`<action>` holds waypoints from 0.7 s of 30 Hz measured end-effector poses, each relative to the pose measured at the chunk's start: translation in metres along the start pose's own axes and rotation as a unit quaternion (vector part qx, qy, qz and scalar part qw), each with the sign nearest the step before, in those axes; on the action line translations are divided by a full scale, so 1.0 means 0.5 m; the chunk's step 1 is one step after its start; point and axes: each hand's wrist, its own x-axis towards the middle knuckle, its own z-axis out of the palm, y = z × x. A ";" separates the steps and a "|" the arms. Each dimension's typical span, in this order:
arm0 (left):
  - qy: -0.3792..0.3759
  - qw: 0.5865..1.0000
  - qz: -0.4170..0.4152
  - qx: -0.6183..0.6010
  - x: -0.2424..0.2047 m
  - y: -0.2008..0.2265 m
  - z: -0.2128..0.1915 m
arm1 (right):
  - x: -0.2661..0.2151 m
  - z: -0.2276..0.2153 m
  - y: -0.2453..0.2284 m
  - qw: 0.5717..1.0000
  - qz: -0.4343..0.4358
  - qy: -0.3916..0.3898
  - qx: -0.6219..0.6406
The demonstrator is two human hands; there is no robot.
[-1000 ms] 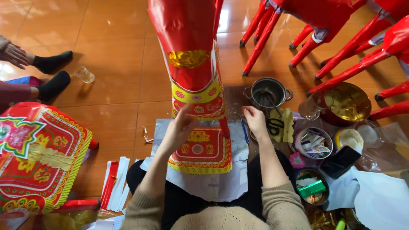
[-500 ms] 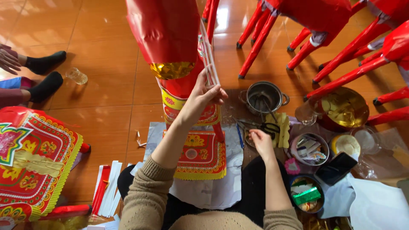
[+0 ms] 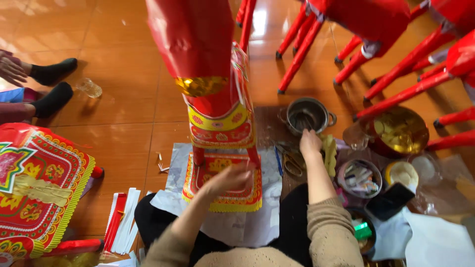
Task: Decorating a paper horse model by cutting and gluing decorative paper
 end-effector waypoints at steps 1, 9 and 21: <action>0.030 0.994 -0.082 0.071 -0.038 -0.045 -0.002 | 0.034 0.033 0.019 1.000 -0.003 -0.020 0.005; 0.256 0.966 0.016 0.016 -0.194 0.156 -0.095 | -0.203 -0.188 -0.059 0.883 0.067 0.027 0.464; 0.239 0.897 0.279 -0.244 -0.042 0.476 -0.082 | -0.341 -0.641 -0.162 0.746 -0.184 0.031 0.639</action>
